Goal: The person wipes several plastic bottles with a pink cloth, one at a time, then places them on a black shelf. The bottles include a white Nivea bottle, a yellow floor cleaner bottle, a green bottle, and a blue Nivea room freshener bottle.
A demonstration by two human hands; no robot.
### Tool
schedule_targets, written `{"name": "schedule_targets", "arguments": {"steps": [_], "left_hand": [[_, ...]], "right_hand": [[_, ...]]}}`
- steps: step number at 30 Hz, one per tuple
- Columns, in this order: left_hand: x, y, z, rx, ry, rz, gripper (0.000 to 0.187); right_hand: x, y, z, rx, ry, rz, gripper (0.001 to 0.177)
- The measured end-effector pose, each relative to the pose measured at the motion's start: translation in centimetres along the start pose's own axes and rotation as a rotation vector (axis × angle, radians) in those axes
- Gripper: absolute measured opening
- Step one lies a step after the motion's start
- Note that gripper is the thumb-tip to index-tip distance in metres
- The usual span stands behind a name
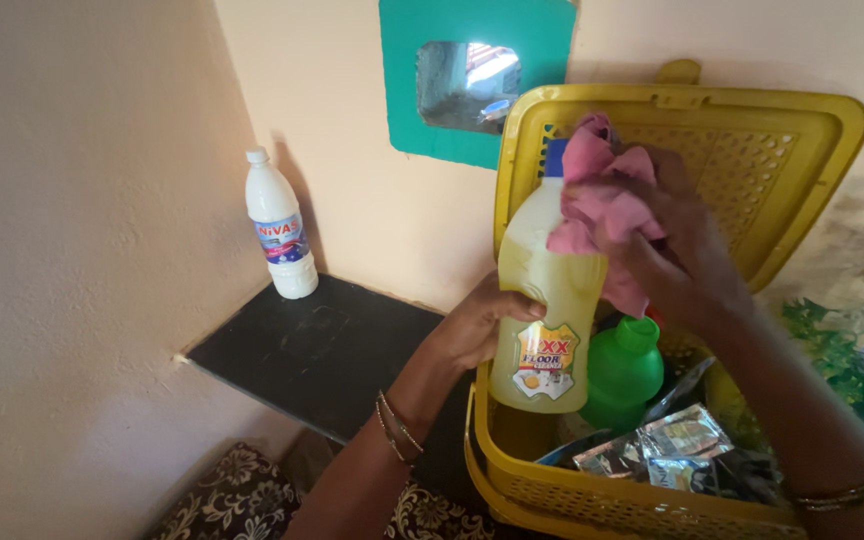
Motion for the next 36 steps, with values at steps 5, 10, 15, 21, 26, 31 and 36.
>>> {"name": "schedule_targets", "arguments": {"steps": [5, 10, 15, 21, 26, 31, 36], "left_hand": [[0.0, 0.1, -0.1, 0.102, -0.065, 0.060, 0.063], [0.3, 0.6, -0.4, 0.169, -0.091, 0.118, 0.057], [-0.1, -0.1, -0.1, 0.135, -0.075, 0.125, 0.061], [-0.1, 0.2, -0.3, 0.077, -0.078, 0.063, 0.064], [0.4, 3.0, -2.0, -0.025, -0.039, 0.057, 0.062], [0.5, 3.5, -2.1, -0.177, -0.112, -0.018, 0.067], [0.1, 2.5, -1.5, -0.161, -0.053, -0.003, 0.063]], "right_hand": [[-0.4, -0.3, 1.1, 0.034, -0.107, 0.055, 0.047], [-0.5, -0.3, 1.3, 0.057, -0.079, 0.063, 0.046], [-0.6, -0.4, 1.6, 0.067, -0.083, 0.062, 0.046], [-0.4, -0.5, 1.5, 0.062, -0.088, 0.075, 0.045], [-0.3, -0.9, -0.7, -0.169, 0.104, 0.043, 0.039], [-0.7, -2.2, -3.4, -0.261, 0.531, 0.013, 0.034], [-1.0, -2.4, -3.5, -0.219, 0.416, 0.054, 0.041]]}}
Point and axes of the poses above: each hand's wrist, its own x-axis towards the middle knuckle, its own y-axis out of the back of the hand, z = x × y, the point moved 2 cm from there along x, towards the middle knuckle, and after that the axes turned 8 degrees about z, right-handed, at the moved point
